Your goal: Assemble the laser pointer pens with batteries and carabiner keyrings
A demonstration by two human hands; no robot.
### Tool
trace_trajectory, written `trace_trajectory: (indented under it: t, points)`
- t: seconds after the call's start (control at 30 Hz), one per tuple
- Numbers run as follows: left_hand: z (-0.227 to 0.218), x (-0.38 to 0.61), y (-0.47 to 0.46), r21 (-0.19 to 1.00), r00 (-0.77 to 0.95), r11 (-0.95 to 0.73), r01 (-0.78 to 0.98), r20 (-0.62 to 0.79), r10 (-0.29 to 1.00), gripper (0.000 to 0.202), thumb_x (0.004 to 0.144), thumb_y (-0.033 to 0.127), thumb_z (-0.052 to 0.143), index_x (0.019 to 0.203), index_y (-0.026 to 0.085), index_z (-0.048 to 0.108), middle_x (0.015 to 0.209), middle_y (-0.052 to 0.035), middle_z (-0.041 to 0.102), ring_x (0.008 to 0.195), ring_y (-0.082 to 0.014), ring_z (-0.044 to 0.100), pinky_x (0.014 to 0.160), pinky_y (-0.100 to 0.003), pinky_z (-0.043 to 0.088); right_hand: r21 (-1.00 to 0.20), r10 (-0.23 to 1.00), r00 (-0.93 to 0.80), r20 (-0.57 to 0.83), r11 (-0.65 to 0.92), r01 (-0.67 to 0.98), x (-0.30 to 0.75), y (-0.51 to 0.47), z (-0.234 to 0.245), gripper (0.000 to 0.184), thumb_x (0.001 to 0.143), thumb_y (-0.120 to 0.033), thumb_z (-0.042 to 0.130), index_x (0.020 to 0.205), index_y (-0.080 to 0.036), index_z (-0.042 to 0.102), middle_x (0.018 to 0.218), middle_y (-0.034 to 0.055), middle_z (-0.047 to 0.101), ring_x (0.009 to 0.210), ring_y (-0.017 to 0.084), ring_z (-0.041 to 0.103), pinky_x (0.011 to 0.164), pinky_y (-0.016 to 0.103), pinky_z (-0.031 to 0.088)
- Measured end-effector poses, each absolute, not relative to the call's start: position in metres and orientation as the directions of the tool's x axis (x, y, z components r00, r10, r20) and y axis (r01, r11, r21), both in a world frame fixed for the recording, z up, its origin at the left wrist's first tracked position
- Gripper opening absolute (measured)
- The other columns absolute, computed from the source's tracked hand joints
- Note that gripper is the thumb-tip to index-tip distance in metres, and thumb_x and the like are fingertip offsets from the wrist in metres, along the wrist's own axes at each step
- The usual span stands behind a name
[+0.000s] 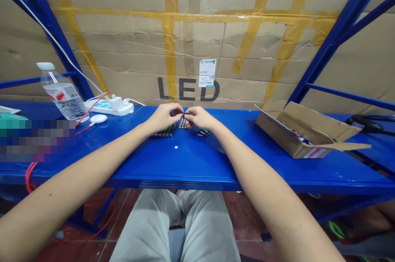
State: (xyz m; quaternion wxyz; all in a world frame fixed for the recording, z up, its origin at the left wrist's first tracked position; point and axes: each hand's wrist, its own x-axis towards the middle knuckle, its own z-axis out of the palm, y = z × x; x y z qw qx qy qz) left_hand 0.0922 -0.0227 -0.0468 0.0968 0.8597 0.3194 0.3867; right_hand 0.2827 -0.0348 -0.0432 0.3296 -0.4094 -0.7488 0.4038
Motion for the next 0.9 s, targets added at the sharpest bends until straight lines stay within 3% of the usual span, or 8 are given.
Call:
trace_trajectory:
  t: [0.13, 0.27, 0.37, 0.47, 0.53, 0.7, 0.9]
  points:
    - [-0.0473, 0.0929, -0.0211, 0.498, 0.409, -0.730, 0.469, 0.609, 0.679, 0.012, 0.078, 0.015, 0.059, 0.086, 0.015, 0.067, 0.079, -0.0014, 0.070, 0.073, -0.0135, 0.061, 0.070, -0.026, 0.047, -0.834, 0.886, -0.427, 0.181, 0.369, 0.411, 0.2849, -0.0305, -0.0464, 0.012, 0.094, -0.010, 0.049, 0.097, -0.015, 0.060, 0.063, -0.0024, 0.059, 0.059, 0.013, 0.059, 0.064, 0.027, 0.051]
    - [-0.0464, 0.0919, -0.0200, 0.616, 0.344, -0.663, 0.426, 0.568, 0.748, 0.010, 0.077, 0.014, 0.058, 0.085, 0.015, 0.064, 0.079, -0.0011, 0.069, 0.070, -0.0130, 0.062, 0.068, -0.025, 0.048, -0.646, 0.861, -0.438, 0.260, 0.492, 0.583, 0.2860, -0.0290, -0.0469, 0.034, 0.092, -0.008, 0.049, 0.124, -0.012, 0.061, 0.075, 0.0024, 0.066, 0.068, 0.016, 0.060, 0.074, 0.030, 0.049]
    - [-0.0459, 0.0915, -0.0197, 0.716, 0.347, -0.597, 0.362, 0.490, 0.799, 0.009, 0.079, 0.015, 0.057, 0.086, 0.016, 0.062, 0.075, -0.0001, 0.068, 0.063, -0.0126, 0.064, 0.061, -0.024, 0.049, -0.504, 0.802, -0.492, 0.339, 0.596, 0.625, 0.2852, -0.0312, -0.0456, 0.033, 0.092, -0.014, 0.054, 0.123, -0.013, 0.064, 0.100, 0.0100, 0.072, 0.085, 0.019, 0.063, 0.084, 0.031, 0.047]
    - [-0.0454, 0.0929, -0.0200, 0.772, 0.347, -0.551, 0.317, 0.447, 0.825, 0.006, 0.081, 0.015, 0.058, 0.086, 0.016, 0.061, 0.070, 0.0005, 0.066, 0.061, -0.0139, 0.066, 0.057, -0.024, 0.049, -0.441, 0.773, -0.524, 0.357, 0.634, 0.635, 0.2846, -0.0329, -0.0449, 0.022, 0.094, -0.017, 0.052, 0.110, -0.013, 0.067, 0.101, 0.0107, 0.072, 0.087, 0.020, 0.063, 0.080, 0.030, 0.047]
    - [-0.0450, 0.0939, -0.0203, 0.785, 0.341, -0.539, 0.305, 0.438, 0.832, 0.006, 0.081, 0.014, 0.058, 0.086, 0.016, 0.061, 0.068, 0.0010, 0.065, 0.060, -0.0141, 0.066, 0.057, -0.025, 0.050, -0.477, 0.786, -0.523, 0.329, 0.617, 0.626, 0.2848, -0.0331, -0.0452, 0.018, 0.095, -0.018, 0.050, 0.101, -0.014, 0.066, 0.089, 0.0077, 0.072, 0.077, 0.018, 0.063, 0.073, 0.029, 0.047]
    - [-0.0454, 0.0941, -0.0204, 0.783, 0.343, -0.540, 0.309, 0.438, 0.831, 0.007, 0.080, 0.012, 0.058, 0.085, 0.016, 0.061, 0.065, 0.0019, 0.064, 0.059, -0.0132, 0.065, 0.058, -0.025, 0.050, -0.789, 0.845, -0.497, 0.197, 0.438, 0.431, 0.2855, -0.0319, -0.0480, 0.007, 0.094, -0.023, 0.055, 0.093, -0.017, 0.057, 0.062, -0.0013, 0.061, 0.057, 0.015, 0.061, 0.060, 0.027, 0.050]
    - [-0.0470, 0.0924, -0.0206, 0.757, 0.369, -0.565, 0.327, 0.448, 0.814, 0.007, 0.078, 0.012, 0.058, 0.084, 0.016, 0.061, 0.068, 0.0009, 0.066, 0.061, -0.0136, 0.065, 0.056, -0.024, 0.048, -0.825, 0.852, -0.489, 0.186, 0.405, 0.393, 0.2839, -0.0323, -0.0494, 0.013, 0.093, -0.029, 0.060, 0.087, -0.017, 0.059, 0.062, -0.0025, 0.057, 0.048, 0.011, 0.056, 0.050, 0.025, 0.046]
